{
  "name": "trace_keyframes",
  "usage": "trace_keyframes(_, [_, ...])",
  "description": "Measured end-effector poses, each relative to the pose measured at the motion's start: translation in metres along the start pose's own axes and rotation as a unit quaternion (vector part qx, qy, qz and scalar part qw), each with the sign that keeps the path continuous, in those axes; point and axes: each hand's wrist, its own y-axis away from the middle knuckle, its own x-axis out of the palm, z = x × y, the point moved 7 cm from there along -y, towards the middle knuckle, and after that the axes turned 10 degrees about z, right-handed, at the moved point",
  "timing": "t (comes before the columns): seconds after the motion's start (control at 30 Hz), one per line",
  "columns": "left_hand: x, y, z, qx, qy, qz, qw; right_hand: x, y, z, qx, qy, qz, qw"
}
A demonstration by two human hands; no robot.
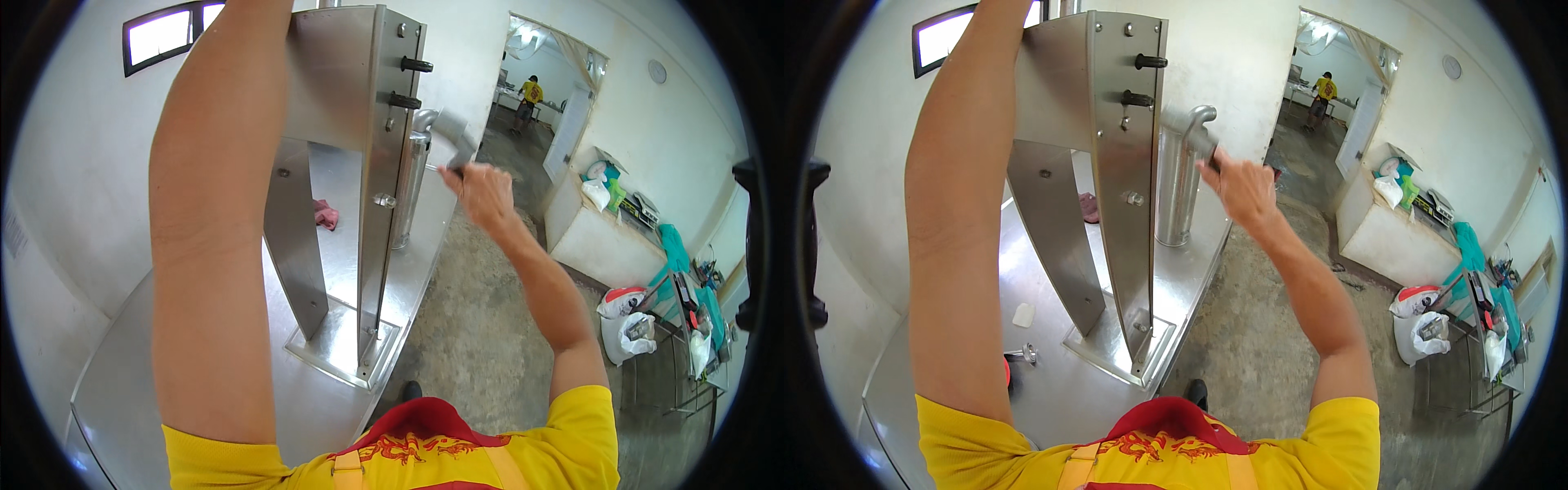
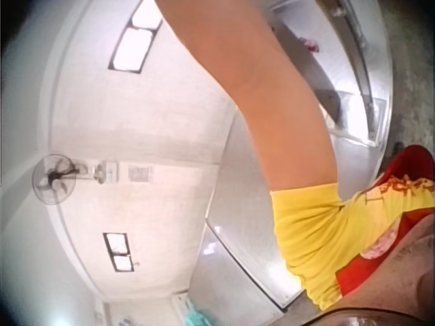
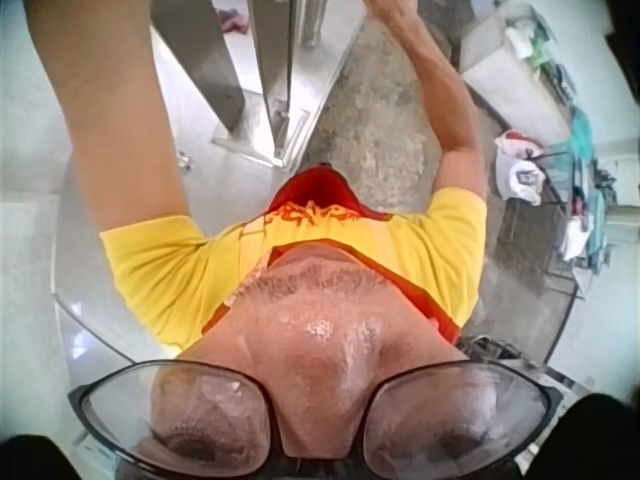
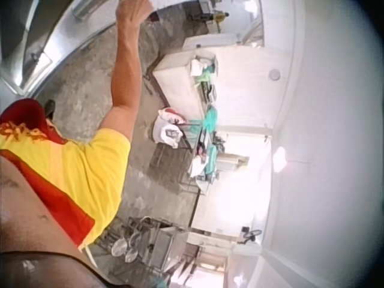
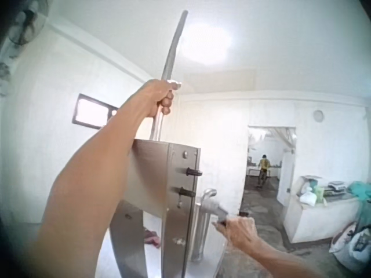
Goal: The person assembles a stainless steel machine by inserting a threaded rod, tightening bolts with a wrench, and attaching a circular component. The person wipes the surface with a cloth and secures a metal bar with a zip tie.
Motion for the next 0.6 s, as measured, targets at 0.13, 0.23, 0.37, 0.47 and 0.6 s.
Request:
trace_keyframes(0.13, [0.000, -0.004, 0.001, 0.001, 0.001, 0.007, 1.000, -0.049, -0.025, -0.011, -0.002, 0.005, -0.065, 0.998])
trace_keyframes(0.23, [0.000, -0.005, 0.001, 0.007, 0.002, 0.007, 1.000, -0.056, -0.039, -0.012, -0.020, 0.091, -0.042, 0.995])
trace_keyframes(0.37, [0.000, -0.006, -0.001, 0.020, 0.009, 0.015, 1.000, -0.071, -0.050, -0.018, -0.027, 0.109, -0.054, 0.992])
trace_keyframes(0.47, [-0.002, -0.006, 0.000, 0.016, 0.003, 0.011, 1.000, -0.071, -0.052, -0.020, -0.031, 0.109, -0.039, 0.993])
trace_keyframes(0.6, [0.001, -0.006, -0.001, 0.018, 0.016, 0.012, 1.000, -0.062, -0.045, -0.029, -0.034, 0.145, -0.027, 0.989])
